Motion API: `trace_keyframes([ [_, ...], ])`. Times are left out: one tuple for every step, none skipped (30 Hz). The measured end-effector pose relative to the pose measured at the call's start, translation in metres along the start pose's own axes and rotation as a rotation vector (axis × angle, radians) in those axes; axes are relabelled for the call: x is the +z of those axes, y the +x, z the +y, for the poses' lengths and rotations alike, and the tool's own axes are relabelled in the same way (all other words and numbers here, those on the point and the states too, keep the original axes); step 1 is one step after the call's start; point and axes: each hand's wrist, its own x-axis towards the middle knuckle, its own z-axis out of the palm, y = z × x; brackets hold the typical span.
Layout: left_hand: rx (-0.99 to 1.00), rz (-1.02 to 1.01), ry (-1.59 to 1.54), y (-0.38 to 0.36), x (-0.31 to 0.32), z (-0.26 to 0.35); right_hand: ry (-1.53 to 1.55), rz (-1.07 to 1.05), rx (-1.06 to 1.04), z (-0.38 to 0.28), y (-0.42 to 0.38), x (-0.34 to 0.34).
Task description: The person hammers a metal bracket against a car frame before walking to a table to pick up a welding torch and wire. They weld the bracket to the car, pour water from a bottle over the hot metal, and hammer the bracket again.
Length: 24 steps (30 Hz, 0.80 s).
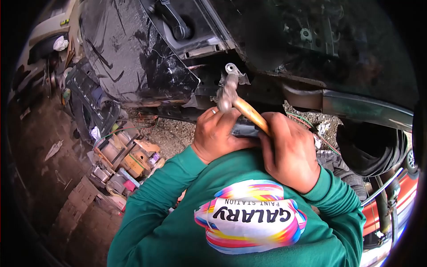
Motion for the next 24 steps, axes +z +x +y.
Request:
trace_keyframes([
  [0.092, 0.075, -0.006, -0.002, 0.007, -0.005, 0.056, -0.061, 0.06, -0.004, 0.004, 0.002],
  [0.061, 0.065, -0.014, -0.009, 0.009, -0.006, 0.153, -0.137, 0.111, -0.005, 0.01, 0.005],
  [0.031, 0.06, -0.02, -0.013, 0.008, -0.005, 0.253, -0.135, 0.1, -0.004, 0.016, 0.011],
  [0.032, 0.07, -0.021, -0.016, 0.006, -0.005, 0.268, -0.167, 0.109, -0.004, 0.021, 0.014],
  [-0.054, 0.066, -0.127, -0.019, 0.005, -0.005, 0.284, -0.205, 0.119, -0.005, 0.026, 0.016],
  [-0.141, 0.063, -0.233, -0.024, 0.003, -0.005, 0.277, -0.214, 0.114, -0.006, 0.03, 0.017],
  [-0.149, 0.071, -0.237, -0.031, 0.0, -0.006, 0.286, -0.228, 0.121, -0.007, 0.034, 0.018],
  [-0.211, 0.013, -0.273, -0.04, -0.007, -0.006, 0.295, -0.241, 0.13, -0.008, 0.039, 0.018],
  [-0.271, -0.043, -0.308, -0.045, -0.011, -0.01, 0.288, -0.25, 0.13, -0.008, 0.044, 0.019],
  [-0.176, -0.006, -0.331, -0.048, -0.013, -0.015, 0.32, -0.281, 0.16, -0.007, 0.048, 0.02],
  [-0.184, -0.002, -0.342, -0.052, -0.014, -0.017, 0.352, -0.315, 0.194, -0.007, 0.053, 0.021],
  [-0.165, -0.005, -0.364, -0.055, -0.014, -0.019, 0.334, -0.372, 0.249, -0.007, 0.059, 0.021],
  [-0.148, -0.006, -0.387, -0.057, -0.015, -0.02, 0.324, -0.384, 0.255, -0.008, 0.063, 0.023],
  [-0.115, 0.006, -0.404, -0.058, -0.015, -0.021, 0.317, -0.468, 0.273, -0.009, 0.066, 0.024],
  [-0.12, 0.016, -0.418, -0.062, -0.013, -0.025, 0.307, -0.549, 0.291, -0.01, 0.071, 0.024],
  [-0.087, 0.018, -0.435, -0.066, -0.01, -0.029, 0.243, -0.577, 0.286, -0.015, 0.078, 0.022],
  [-0.057, 0.02, -0.453, -0.07, -0.006, -0.031, 0.229, -0.589, 0.298, -0.018, 0.085, 0.022],
  [-0.065, 0.023, -0.47, -0.071, -0.004, -0.031, 0.206, -0.698, 0.379, -0.02, 0.092, 0.023],
  [-0.072, 0.032, -0.484, -0.072, -0.002, -0.032, 0.183, -0.805, 0.46, -0.021, 0.096, 0.026],
  [-0.062, 0.046, -0.496, -0.072, -0.001, -0.033, 0.169, -0.817, 0.466, -0.022, 0.098, 0.029],
  [-0.052, 0.062, -0.507, -0.073, 0.0, -0.034, 0.137, -0.828, 0.458, -0.023, 0.1, 0.031],
  [-0.059, 0.075, -0.517, -0.074, 0.001, -0.034, 0.105, -0.838, 0.45, -0.024, 0.101, 0.033],
  [-0.041, 0.095, -0.477, -0.074, 0.002, -0.035, 0.089, -0.847, 0.453, -0.023, 0.101, 0.034],
  [-0.023, 0.113, -0.435, -0.074, 0.004, -0.036, 0.107, -0.841, 0.406, -0.021, 0.099, 0.036],
])
